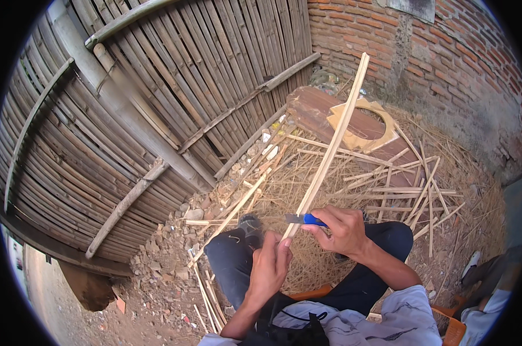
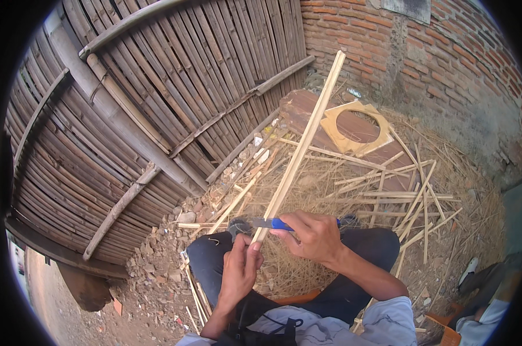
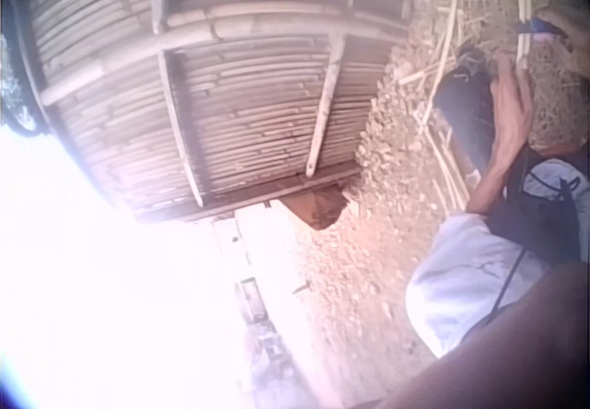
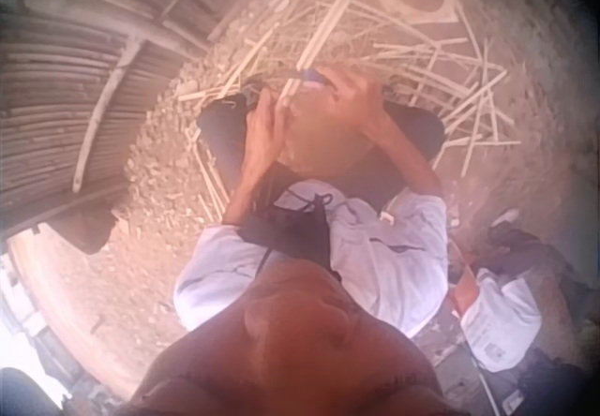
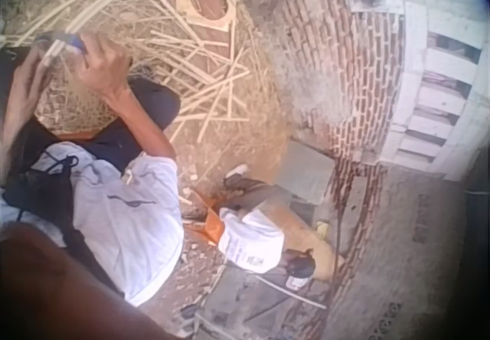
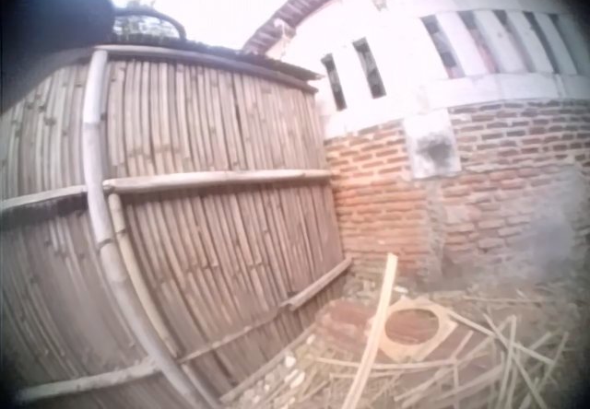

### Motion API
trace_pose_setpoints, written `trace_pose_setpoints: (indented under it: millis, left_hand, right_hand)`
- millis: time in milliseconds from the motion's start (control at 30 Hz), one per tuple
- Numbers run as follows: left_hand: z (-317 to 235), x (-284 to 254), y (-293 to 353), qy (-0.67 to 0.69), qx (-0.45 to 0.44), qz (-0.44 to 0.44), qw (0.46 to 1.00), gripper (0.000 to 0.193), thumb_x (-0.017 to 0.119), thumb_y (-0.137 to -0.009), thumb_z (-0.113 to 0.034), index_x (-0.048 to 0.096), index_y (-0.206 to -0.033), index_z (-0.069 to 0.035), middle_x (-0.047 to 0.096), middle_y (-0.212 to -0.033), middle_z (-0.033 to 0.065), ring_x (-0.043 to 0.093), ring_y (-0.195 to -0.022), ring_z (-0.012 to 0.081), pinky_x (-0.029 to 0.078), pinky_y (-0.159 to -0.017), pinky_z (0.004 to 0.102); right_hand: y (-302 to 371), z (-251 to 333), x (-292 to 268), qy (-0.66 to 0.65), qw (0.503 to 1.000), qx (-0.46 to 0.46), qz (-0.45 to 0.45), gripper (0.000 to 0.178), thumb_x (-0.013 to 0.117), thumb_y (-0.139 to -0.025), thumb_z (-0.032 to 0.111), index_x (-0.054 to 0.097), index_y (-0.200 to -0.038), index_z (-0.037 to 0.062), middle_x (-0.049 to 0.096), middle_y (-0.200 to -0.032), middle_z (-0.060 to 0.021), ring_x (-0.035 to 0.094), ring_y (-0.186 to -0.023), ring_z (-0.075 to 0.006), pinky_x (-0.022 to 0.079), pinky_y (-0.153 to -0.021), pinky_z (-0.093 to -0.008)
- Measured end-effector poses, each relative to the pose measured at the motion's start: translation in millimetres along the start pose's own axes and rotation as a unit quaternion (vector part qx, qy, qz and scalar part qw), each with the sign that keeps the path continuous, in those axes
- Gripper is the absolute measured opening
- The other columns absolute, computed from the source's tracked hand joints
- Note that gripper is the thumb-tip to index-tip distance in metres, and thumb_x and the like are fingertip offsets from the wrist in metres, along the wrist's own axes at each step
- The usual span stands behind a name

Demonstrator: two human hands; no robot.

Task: The person sits on the ground and uses a utility knife to shave and smooth a long, thin strip of bamboo. They repeatedly scrape along the length of the strip, rotating it to work on different sides, while surrounded by bamboo offcuts and a woven bamboo structure.

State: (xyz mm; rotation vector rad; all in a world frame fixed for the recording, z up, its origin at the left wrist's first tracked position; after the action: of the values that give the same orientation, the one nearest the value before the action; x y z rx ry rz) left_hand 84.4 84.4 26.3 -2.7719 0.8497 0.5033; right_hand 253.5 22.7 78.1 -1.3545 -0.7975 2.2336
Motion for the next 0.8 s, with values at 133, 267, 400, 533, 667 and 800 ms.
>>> trace_pose_setpoints:
  millis: [133, 267, 400, 533, 667, 800]
  left_hand:
    - [9, 0, 8, -0.007, -0.021, 0.015, 1.000, 0.020, 0.055, -0.116, -0.018, 0.055, -0.107, -0.001, 0.062, -0.065, 0.0113, 0.064, -0.055, 0.0220, 0.049, -0.056, 0.0377]
    - [20, -3, 20, 0.003, -0.031, 0.026, 0.999, 0.021, 0.054, -0.116, -0.019, 0.054, -0.104, -0.001, 0.059, -0.064, 0.0076, 0.056, -0.057, 0.0151, 0.046, -0.057, 0.0337]
    - [28, -15, 38, -0.016, -0.052, 0.041, 0.998, 0.023, 0.054, -0.117, -0.019, 0.054, -0.103, -0.001, 0.059, -0.065, 0.0055, 0.053, -0.059, 0.0105, 0.045, -0.057, 0.0313]
    - [51, -27, 52, 0.031, -0.061, 0.040, 0.997, 0.024, 0.054, -0.117, -0.021, 0.056, -0.104, -0.001, 0.058, -0.066, 0.0026, 0.052, -0.060, 0.0085, 0.043, -0.057, 0.0292]
    - [61, -33, 44, 0.103, -0.082, 0.029, 0.991, 0.020, 0.054, -0.117, -0.019, 0.056, -0.107, -0.002, 0.058, -0.069, 0.0018, 0.053, -0.063, 0.0086, 0.044, -0.060, 0.0287]
    - [65, -26, 36, 0.189, -0.124, 0.042, 0.973, 0.019, 0.054, -0.117, -0.021, 0.057, -0.114, -0.002, 0.060, -0.079, 0.0010, 0.052, -0.071, 0.0073, 0.042, -0.062, 0.0268]
  right_hand:
    - [-10, -47, -34, 0.023, 0.989, 0.083, -0.117, 0.025, 0.082, -0.096, 0.029, 0.075, -0.104, 0.0054, 0.076, -0.085, -0.0097, 0.074, -0.068, -0.0283, 0.056, -0.059, -0.0375]
    - [-19, -76, -48, 0.048, 0.988, 0.110, -0.094, 0.025, 0.080, -0.099, 0.028, 0.077, -0.105, 0.0037, 0.076, -0.083, -0.0129, 0.073, -0.066, -0.0287, 0.053, -0.058, -0.0378]
    - [-34, -139, -83, 0.039, 0.958, 0.235, -0.161, 0.029, 0.074, -0.104, 0.031, 0.077, -0.105, 0.0016, 0.070, -0.072, -0.0127, 0.064, -0.060, -0.0193, 0.047, -0.058, -0.0367]
    - [-43, -169, -104, 0.048, 0.957, 0.243, -0.153, 0.034, 0.071, -0.106, 0.034, 0.076, -0.103, 0.0007, 0.062, -0.066, -0.0095, 0.054, -0.059, -0.0155, 0.042, -0.059, -0.0364]
    - [-43, -152, -82, -0.023, 0.969, 0.229, -0.090, 0.033, 0.069, -0.107, 0.034, 0.073, -0.107, 0.0006, 0.059, -0.070, -0.0062, 0.050, -0.063, -0.0143, 0.040, -0.061, -0.0353]
    - [-31, -110, -46, -0.153, 0.963, 0.211, -0.063, 0.032, 0.069, -0.107, 0.032, 0.068, -0.110, 0.0000, 0.068, -0.081, -0.0086, 0.057, -0.070, -0.0129, 0.046, -0.068, -0.0324]
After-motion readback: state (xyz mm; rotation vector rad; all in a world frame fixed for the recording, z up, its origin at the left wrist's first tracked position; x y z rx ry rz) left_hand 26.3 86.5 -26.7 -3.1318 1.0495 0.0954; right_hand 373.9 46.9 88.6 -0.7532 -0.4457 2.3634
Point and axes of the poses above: each hand's wrist, its own y-axis away from the middle knuckle, its own x-axis out of the palm, z = x × y, the point moved 9 cm from there along -y, towards the middle knuckle
